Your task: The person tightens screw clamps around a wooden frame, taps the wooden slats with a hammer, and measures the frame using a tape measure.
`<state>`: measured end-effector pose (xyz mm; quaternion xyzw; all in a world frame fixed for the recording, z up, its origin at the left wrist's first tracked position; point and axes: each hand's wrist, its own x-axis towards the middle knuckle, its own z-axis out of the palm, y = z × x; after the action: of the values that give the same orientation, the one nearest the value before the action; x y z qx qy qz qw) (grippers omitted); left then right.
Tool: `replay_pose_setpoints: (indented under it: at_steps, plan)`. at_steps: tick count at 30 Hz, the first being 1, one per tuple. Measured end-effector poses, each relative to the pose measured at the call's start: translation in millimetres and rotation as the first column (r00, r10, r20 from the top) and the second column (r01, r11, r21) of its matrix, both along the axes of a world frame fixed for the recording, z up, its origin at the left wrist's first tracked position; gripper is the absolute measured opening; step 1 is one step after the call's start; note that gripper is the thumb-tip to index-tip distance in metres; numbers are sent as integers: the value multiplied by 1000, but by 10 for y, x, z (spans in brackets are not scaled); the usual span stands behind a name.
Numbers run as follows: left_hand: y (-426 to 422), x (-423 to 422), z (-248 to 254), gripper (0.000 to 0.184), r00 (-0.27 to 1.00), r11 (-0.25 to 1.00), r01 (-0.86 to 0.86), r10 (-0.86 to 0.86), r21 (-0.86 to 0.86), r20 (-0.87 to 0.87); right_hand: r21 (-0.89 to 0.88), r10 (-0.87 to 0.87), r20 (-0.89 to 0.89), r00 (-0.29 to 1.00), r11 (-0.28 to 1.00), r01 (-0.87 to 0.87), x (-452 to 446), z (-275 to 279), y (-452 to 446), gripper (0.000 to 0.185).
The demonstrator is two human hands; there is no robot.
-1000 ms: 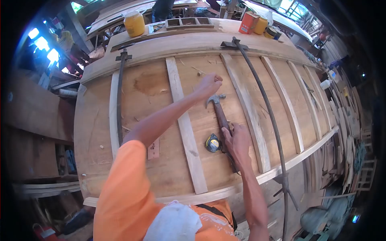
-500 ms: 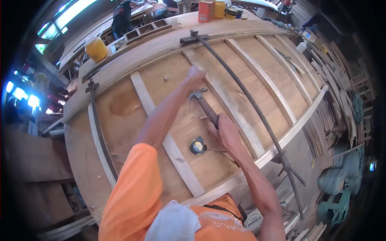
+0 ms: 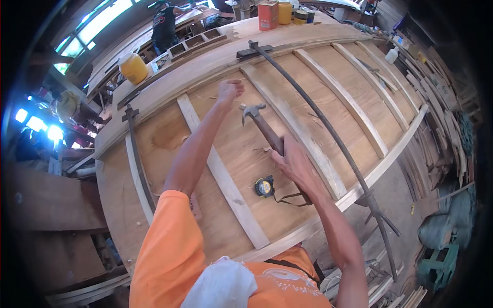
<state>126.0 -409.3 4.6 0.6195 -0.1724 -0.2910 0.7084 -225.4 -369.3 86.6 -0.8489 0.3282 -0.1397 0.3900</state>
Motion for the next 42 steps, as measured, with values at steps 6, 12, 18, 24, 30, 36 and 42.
replay_pose_setpoints:
  at_steps: [6, 12, 18, 24, 30, 36, 42]
  plan:
    - [508, -240, 340, 30, 964, 984, 6, -53, 178, 260, 16, 80, 76, 994, 997, -81, 91, -35, -160, 37]
    - [523, -874, 0, 30, 721, 995, -14, -56, 96, 691, 245, -26, 470, 882, 964, -102, 94, 850, -581, 40]
    - [485, -1716, 246, 41, 540, 929, 264, -365, 259, 758, 495, -327, 625, 709, 868, -35, -476, 1417, -360, 48]
    - [171, -1765, 271, 54, 409, 919, 301, -365, 254, 836, 568, -471, 372, 800, 797, 206, -1480, 1194, 411, 45]
    - [-373, -2258, 296, 46, 373, 955, 263, -233, 139, 898, 447, -383, 265, 885, 862, 239, -1208, 1303, 276, 41]
    - [-596, -2499, -15, 40, 230, 971, 220, -149, 98, 962, 94, -123, 267, 956, 990, 101, 106, 1328, -687, 42]
    - [-521, -2400, -103, 28, 336, 920, 337, 81, -199, 939, 3, -60, 277, 959, 998, 62, 1753, 923, -1129, 40]
